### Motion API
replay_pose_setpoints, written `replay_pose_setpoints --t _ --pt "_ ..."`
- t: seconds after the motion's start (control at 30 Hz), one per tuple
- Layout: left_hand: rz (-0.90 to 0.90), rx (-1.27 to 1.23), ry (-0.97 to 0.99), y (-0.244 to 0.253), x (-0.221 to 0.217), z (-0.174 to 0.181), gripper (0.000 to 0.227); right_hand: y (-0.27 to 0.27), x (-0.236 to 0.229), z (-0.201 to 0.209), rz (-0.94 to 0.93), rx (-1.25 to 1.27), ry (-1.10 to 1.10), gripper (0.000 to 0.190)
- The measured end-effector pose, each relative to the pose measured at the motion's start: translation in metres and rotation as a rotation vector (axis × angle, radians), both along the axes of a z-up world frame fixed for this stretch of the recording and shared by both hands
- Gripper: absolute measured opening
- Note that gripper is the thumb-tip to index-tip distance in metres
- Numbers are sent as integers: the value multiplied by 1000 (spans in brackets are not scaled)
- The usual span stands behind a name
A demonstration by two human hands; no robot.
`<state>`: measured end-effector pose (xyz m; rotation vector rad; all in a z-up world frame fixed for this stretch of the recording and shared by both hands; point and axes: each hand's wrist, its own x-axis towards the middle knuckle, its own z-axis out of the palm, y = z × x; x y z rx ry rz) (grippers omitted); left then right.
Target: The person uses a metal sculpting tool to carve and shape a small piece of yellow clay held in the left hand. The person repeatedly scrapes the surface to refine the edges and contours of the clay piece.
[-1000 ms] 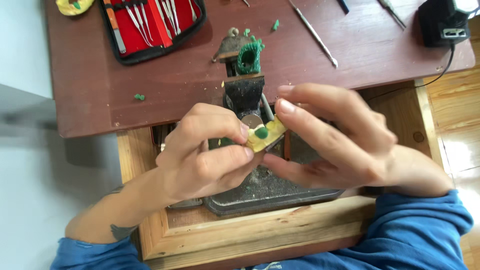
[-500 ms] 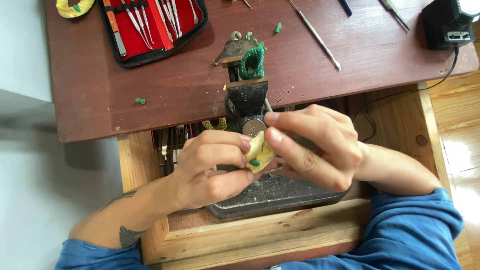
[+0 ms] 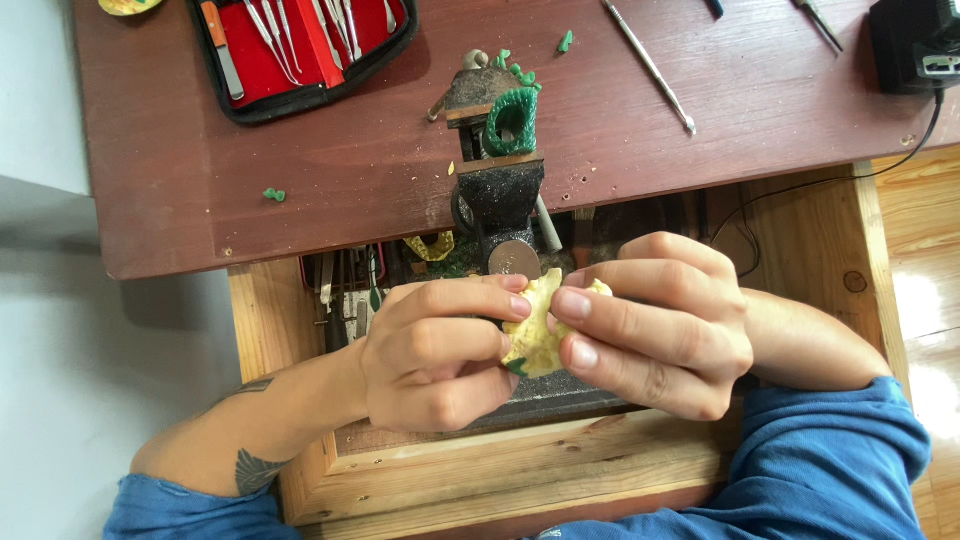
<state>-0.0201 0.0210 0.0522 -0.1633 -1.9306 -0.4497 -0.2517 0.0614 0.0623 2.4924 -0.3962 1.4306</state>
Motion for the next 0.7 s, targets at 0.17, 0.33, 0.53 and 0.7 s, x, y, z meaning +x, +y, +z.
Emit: replay_pose_setpoints --t 0.17,0.33,0.53,0.7 --pt "-7 25 11 2 -1 1 11 -2 -2 6 -1 72 33 18" --pt "-70 170 -31 7 3 -1 41 -2 9 14 -37 266 -49 53" --pt "-81 408 7 12 3 -4 18 2 4 39 -122 457 44 50" --pt "-28 466 -63 11 -1 6 23 10 -6 56 -248 467 236 39"
